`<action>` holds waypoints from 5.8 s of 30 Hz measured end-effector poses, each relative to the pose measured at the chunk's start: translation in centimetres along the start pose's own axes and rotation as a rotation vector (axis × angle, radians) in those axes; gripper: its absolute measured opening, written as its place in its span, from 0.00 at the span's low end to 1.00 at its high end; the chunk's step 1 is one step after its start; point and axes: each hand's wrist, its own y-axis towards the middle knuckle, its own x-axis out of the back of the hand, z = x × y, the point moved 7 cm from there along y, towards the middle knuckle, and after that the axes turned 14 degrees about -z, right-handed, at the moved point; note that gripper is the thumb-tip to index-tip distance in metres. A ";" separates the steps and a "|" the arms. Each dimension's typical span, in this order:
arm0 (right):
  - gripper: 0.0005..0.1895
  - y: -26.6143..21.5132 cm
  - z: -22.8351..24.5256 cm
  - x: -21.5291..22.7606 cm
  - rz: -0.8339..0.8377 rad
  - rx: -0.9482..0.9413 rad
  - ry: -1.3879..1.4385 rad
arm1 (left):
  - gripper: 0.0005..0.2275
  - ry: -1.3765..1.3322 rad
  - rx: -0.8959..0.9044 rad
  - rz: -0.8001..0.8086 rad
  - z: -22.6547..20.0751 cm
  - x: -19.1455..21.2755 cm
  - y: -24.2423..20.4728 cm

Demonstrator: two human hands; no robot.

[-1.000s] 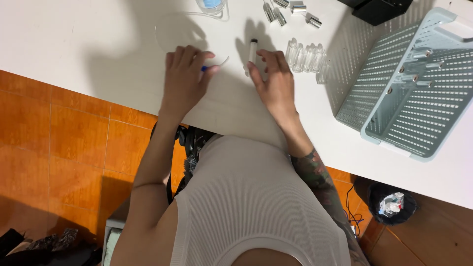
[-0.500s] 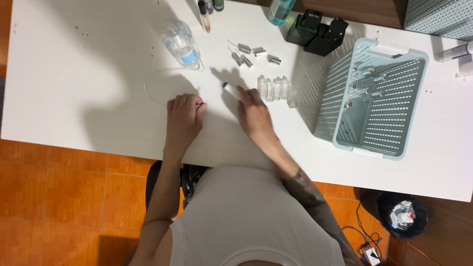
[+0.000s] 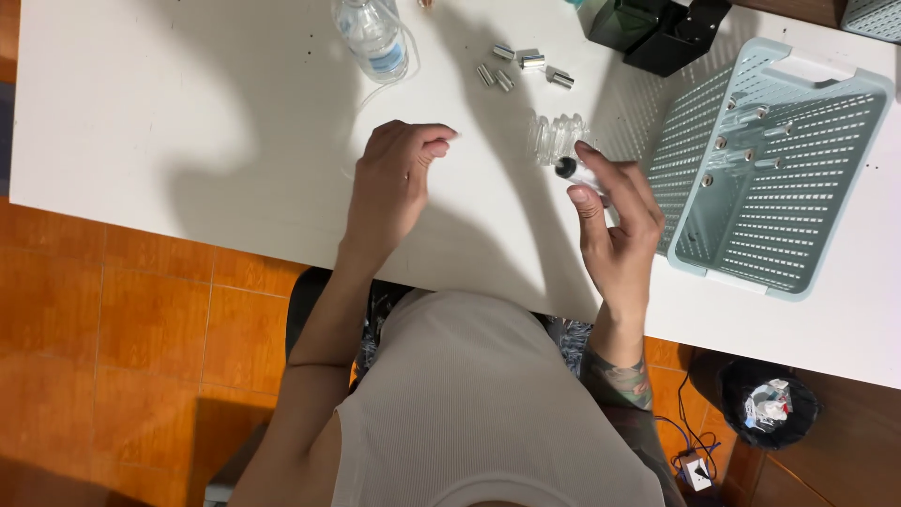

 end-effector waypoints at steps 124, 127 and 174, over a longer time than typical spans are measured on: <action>0.13 -0.7 -2.7 1.1 -0.108 0.018 0.148 | 0.21 -0.650 0.093 0.061 -5.5 -1.9 3.3; 0.13 -0.7 -2.7 1.1 -0.110 0.020 0.147 | 0.21 -0.665 0.096 0.056 -5.6 -1.9 3.1; 0.09 0.1 -1.3 0.6 -0.104 -0.090 0.153 | 0.15 -0.531 0.263 0.124 -1.5 -1.5 -0.7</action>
